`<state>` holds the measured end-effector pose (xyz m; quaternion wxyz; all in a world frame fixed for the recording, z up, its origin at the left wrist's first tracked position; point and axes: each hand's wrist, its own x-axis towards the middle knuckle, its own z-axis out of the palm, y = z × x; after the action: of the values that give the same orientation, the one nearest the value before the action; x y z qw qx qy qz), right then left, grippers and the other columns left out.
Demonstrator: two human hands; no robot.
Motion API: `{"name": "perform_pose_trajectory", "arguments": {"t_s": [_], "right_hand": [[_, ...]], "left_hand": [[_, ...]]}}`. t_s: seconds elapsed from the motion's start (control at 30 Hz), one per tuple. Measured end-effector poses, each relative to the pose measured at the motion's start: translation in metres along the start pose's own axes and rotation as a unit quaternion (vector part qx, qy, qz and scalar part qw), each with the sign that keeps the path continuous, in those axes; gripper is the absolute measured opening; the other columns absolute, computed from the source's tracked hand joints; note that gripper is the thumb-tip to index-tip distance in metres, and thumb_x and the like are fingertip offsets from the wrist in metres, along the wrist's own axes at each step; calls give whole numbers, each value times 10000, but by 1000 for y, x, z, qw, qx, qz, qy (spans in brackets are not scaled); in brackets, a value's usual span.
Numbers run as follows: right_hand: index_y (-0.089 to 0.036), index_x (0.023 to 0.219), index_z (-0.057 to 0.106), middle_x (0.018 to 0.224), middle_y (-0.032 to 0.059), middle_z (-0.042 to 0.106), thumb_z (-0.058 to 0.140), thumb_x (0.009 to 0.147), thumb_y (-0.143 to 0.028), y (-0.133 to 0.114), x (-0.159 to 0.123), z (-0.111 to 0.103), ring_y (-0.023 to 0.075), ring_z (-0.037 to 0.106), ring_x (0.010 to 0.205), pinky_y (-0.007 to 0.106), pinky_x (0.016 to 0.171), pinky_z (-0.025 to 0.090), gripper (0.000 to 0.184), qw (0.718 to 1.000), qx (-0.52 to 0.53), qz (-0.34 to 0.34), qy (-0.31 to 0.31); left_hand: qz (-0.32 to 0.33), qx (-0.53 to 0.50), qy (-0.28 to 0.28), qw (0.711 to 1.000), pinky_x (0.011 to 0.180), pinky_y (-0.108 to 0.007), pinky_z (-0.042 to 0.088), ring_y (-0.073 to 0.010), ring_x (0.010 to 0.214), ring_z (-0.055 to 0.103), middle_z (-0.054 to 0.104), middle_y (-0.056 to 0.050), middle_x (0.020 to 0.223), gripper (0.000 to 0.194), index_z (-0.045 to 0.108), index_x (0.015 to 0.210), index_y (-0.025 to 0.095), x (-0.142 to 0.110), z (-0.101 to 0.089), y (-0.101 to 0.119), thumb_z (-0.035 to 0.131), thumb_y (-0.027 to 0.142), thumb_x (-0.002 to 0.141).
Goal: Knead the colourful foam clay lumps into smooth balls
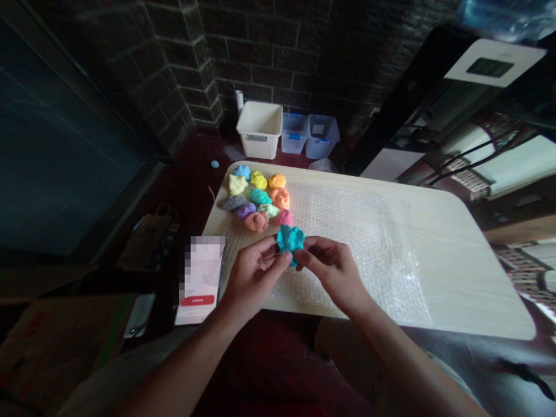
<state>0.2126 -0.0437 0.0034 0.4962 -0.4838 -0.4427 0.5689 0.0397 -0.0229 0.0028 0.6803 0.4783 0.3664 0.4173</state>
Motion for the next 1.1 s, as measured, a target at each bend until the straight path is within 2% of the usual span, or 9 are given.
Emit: {"name": "perform_pose_trajectory", "arguments": {"t_s": [0.2, 0.33, 0.43, 0.63, 0.77, 0.87, 0.97, 1.1], "right_hand": [[-192, 924, 753, 778, 23, 752, 896, 785, -354, 6, -1, 5, 143, 682, 662, 306, 667, 604, 257, 1000, 11, -3, 11], [-171, 925, 738, 756, 17, 731, 908, 743, -299, 12, -2, 7, 120, 636, 619, 265, 583, 547, 280, 999, -32, -3, 38], [-160, 941, 737, 750, 16, 720, 884, 769, -306, 14, -2, 6, 114, 621, 606, 261, 568, 529, 269, 998, -45, -2, 42], [-182, 958, 742, 782, 20, 738, 863, 823, -377, 8, -1, 2, 143, 677, 677, 313, 689, 597, 266, 1000, 7, -4, 11], [-227, 996, 746, 887, 17, 772, 912, 779, -358, 4, 0, 3, 172, 726, 825, 356, 841, 616, 303, 998, 58, -6, -4], [-241, 1047, 748, 983, 29, 793, 935, 758, -337, 5, 0, 5, 183, 742, 901, 378, 912, 606, 357, 997, 77, 6, -21], [-239, 1046, 750, 1036, 38, 789, 945, 746, -345, 8, 0, 6, 189, 739, 925, 388, 926, 604, 373, 997, 70, 19, -12], [-236, 1016, 736, 1002, 30, 772, 957, 717, -341, 13, 0, 6, 184, 731, 877, 372, 858, 613, 386, 998, 58, 26, 13]], "left_hand": [[0, -3, 19, 1000, 921, -364, 631, -257, 1029, 776, 807, -122, 1155, 295, 764, 1156, 158, -2, 1, -5, 786, 299, 898], [-5, -7, 26, 1000, 916, -358, 634, -251, 1009, 777, 820, -111, 1094, 238, 778, 1089, 147, -3, 3, -9, 788, 286, 895], [-14, -13, 27, 999, 888, -365, 648, -258, 999, 778, 822, -108, 1079, 245, 786, 1063, 147, -3, 4, -9, 801, 313, 883], [-41, -47, 18, 998, 886, -377, 651, -272, 1067, 766, 801, -126, 1182, 324, 773, 1168, 161, 0, 1, -6, 791, 335, 894], [-12, -45, -5, 999, 1036, -387, 580, -262, 1156, 738, 782, -123, 1252, 341, 763, 1223, 173, 3, -1, -3, 780, 243, 889], [0, -38, -2, 999, 1044, -386, 569, -267, 1153, 741, 787, -129, 1240, 369, 761, 1217, 163, 4, 0, -2, 789, 187, 850], [4, -24, 9, 1000, 1010, -386, 585, -283, 1158, 740, 794, -137, 1214, 352, 763, 1194, 153, 2, 2, -2, 770, 162, 842], [12, -5, 17, 1000, 1010, -387, 585, -286, 1164, 738, 801, -140, 1181, 307, 770, 1151, 147, 0, 5, -4, 723, 122, 849]]}}
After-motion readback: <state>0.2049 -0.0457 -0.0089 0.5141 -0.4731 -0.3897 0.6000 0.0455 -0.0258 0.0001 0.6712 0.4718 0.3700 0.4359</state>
